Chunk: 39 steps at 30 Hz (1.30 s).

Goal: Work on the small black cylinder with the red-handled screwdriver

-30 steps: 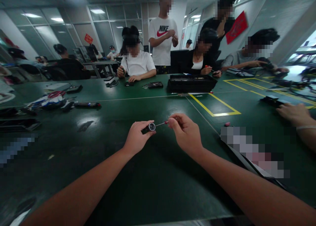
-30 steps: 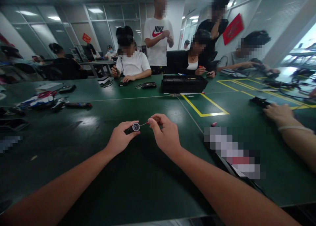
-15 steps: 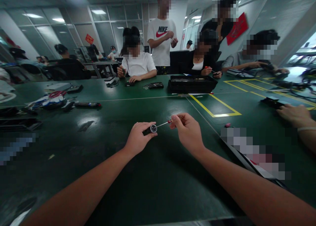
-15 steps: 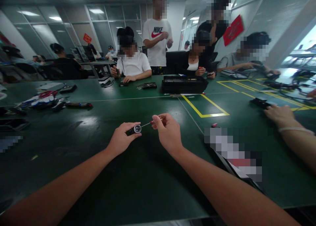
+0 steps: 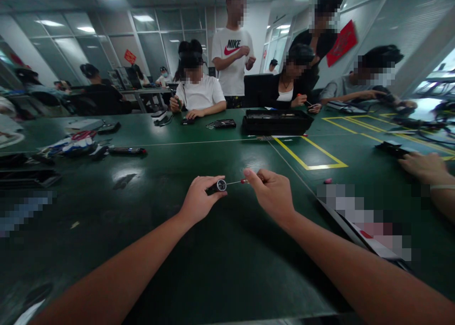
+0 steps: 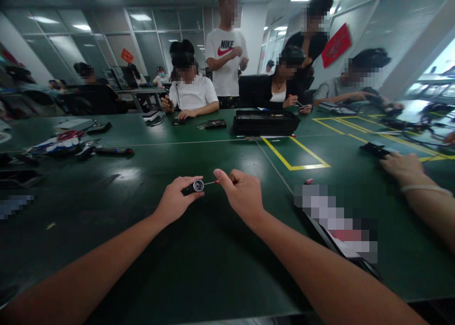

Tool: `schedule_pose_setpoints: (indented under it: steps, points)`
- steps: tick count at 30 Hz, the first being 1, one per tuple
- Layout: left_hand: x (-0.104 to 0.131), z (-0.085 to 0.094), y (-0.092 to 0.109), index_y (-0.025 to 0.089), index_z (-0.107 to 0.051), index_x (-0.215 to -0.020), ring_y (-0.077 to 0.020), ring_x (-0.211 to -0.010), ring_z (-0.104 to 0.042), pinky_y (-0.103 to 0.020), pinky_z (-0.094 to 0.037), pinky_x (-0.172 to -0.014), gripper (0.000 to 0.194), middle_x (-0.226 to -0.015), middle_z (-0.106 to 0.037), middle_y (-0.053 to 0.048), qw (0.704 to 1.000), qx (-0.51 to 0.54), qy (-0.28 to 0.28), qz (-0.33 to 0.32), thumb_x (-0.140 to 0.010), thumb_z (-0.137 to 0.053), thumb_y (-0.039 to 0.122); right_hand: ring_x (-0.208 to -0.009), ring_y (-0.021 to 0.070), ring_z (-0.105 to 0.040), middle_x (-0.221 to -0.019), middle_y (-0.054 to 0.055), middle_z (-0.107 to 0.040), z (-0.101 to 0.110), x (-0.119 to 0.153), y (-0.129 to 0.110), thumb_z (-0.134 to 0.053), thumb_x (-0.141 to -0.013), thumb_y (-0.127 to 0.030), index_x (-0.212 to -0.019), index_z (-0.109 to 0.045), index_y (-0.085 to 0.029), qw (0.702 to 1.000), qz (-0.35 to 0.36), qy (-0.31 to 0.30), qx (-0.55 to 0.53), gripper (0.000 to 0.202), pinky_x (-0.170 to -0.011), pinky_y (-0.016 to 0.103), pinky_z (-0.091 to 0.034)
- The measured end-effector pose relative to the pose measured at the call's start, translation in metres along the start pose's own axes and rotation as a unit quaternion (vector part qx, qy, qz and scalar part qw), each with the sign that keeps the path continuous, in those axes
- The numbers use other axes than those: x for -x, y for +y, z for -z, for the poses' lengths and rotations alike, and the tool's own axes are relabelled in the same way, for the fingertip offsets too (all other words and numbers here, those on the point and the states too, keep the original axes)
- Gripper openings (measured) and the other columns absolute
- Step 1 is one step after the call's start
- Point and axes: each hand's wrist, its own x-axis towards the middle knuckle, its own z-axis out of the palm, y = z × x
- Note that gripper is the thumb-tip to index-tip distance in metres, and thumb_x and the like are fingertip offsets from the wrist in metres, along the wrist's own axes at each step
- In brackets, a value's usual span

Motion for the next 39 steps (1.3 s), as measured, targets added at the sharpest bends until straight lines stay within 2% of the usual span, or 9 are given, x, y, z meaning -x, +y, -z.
schedule_pose_setpoints:
  steps: [3, 6, 10, 13, 17, 20, 26, 32, 39]
  points:
    - [-0.001, 0.000, -0.001, 0.029, -0.068, -0.122, -0.0249, -0.111, -0.063, -0.047, -0.044, -0.101, 0.042, -0.119, -0.071, -0.004, 1.000, -0.005, -0.003, 0.005, -0.082, -0.079, 0.024, -0.041, 0.0087, -0.036, -0.042, -0.005, -0.037, -0.001, 0.002, 0.000, -0.056, -0.092, -0.059, -0.046, -0.045, -0.021, 1.000, 0.018, -0.019, 0.002, 0.061, -0.046, 0.026, -0.025]
    - [-0.001, 0.001, -0.001, 0.029, -0.067, -0.123, -0.0249, -0.111, -0.062, -0.046, -0.045, -0.099, 0.043, -0.120, -0.071, -0.004, 1.000, -0.008, -0.003, 0.013, -0.083, -0.078, 0.023, -0.041, 0.0095, -0.040, -0.044, -0.005, -0.045, -0.002, 0.003, 0.000, -0.058, -0.093, -0.053, -0.053, -0.052, -0.021, 0.999, 0.036, -0.021, 0.021, 0.052, -0.046, 0.026, -0.028]
    - [0.000, 0.001, -0.002, 0.029, -0.068, -0.123, -0.0241, -0.110, -0.062, -0.045, -0.045, -0.099, 0.043, -0.119, -0.071, -0.003, 1.000, -0.008, 0.003, 0.012, -0.082, -0.079, 0.022, -0.057, 0.0138, -0.058, -0.067, 0.000, -0.066, -0.003, 0.003, 0.000, -0.058, -0.095, -0.042, -0.084, -0.066, -0.020, 0.998, 0.051, -0.047, -0.005, 0.026, -0.055, 0.026, -0.040]
    - [0.000, 0.001, -0.003, 0.029, -0.068, -0.122, -0.0241, -0.110, -0.062, -0.045, -0.044, -0.099, 0.043, -0.118, -0.071, -0.003, 1.000, -0.011, -0.001, 0.010, -0.082, -0.079, 0.023, -0.070, 0.0161, -0.065, -0.083, 0.003, -0.071, -0.002, 0.004, -0.001, -0.052, -0.097, -0.033, -0.101, -0.063, -0.020, 0.993, 0.070, -0.074, -0.053, 0.017, -0.064, 0.028, -0.046]
    - [0.000, 0.001, -0.002, 0.030, -0.068, -0.123, -0.0241, -0.109, -0.062, -0.045, -0.044, -0.098, 0.042, -0.118, -0.071, -0.002, 1.000, -0.017, -0.007, 0.007, -0.082, -0.079, 0.026, -0.063, 0.0158, -0.061, -0.072, 0.001, -0.066, 0.000, 0.004, -0.002, -0.050, -0.099, -0.038, -0.095, -0.064, -0.022, 0.992, 0.073, -0.083, -0.053, 0.022, -0.058, 0.028, -0.042]
    - [0.000, 0.001, -0.001, 0.030, -0.067, -0.123, -0.0238, -0.109, -0.062, -0.045, -0.043, -0.099, 0.042, -0.118, -0.071, -0.002, 1.000, -0.019, -0.011, 0.005, -0.083, -0.079, 0.026, -0.057, 0.0150, -0.057, -0.067, 0.000, -0.063, 0.000, 0.005, -0.001, -0.048, -0.100, -0.041, -0.090, -0.066, -0.022, 0.994, 0.056, -0.075, -0.055, 0.028, -0.055, 0.029, -0.039]
    - [-0.001, 0.002, 0.001, 0.029, -0.067, -0.123, -0.0235, -0.110, -0.062, -0.046, -0.043, -0.101, 0.042, -0.119, -0.071, -0.001, 0.999, -0.036, -0.008, 0.009, -0.083, -0.078, 0.026, -0.081, 0.0192, -0.065, -0.089, 0.004, -0.070, -0.010, 0.005, 0.005, -0.056, -0.095, -0.036, -0.106, -0.060, -0.022, 0.978, -0.021, -0.050, -0.199, 0.018, -0.074, 0.035, -0.049]
    - [-0.003, 0.005, 0.005, 0.031, -0.065, -0.126, -0.0247, -0.121, -0.058, -0.058, -0.026, -0.116, 0.041, -0.126, -0.068, -0.002, 0.996, -0.092, -0.013, -0.010, -0.087, -0.074, 0.027, -0.068, 0.0163, -0.059, -0.077, 0.001, -0.063, -0.022, -0.008, 0.027, -0.063, -0.086, -0.049, -0.085, -0.063, -0.022, 0.886, -0.222, -0.025, -0.407, 0.027, -0.069, 0.034, -0.052]
    - [-0.002, 0.007, -0.001, 0.032, -0.064, -0.128, -0.0249, -0.123, -0.056, -0.059, -0.026, -0.117, 0.040, -0.127, -0.067, -0.002, 0.994, -0.101, -0.031, 0.012, -0.089, -0.071, 0.027, -0.072, 0.0159, -0.059, -0.080, 0.001, -0.064, -0.025, -0.006, 0.032, -0.061, -0.091, -0.049, -0.089, -0.063, -0.023, 0.907, -0.188, -0.023, -0.376, 0.026, -0.072, 0.034, -0.052]
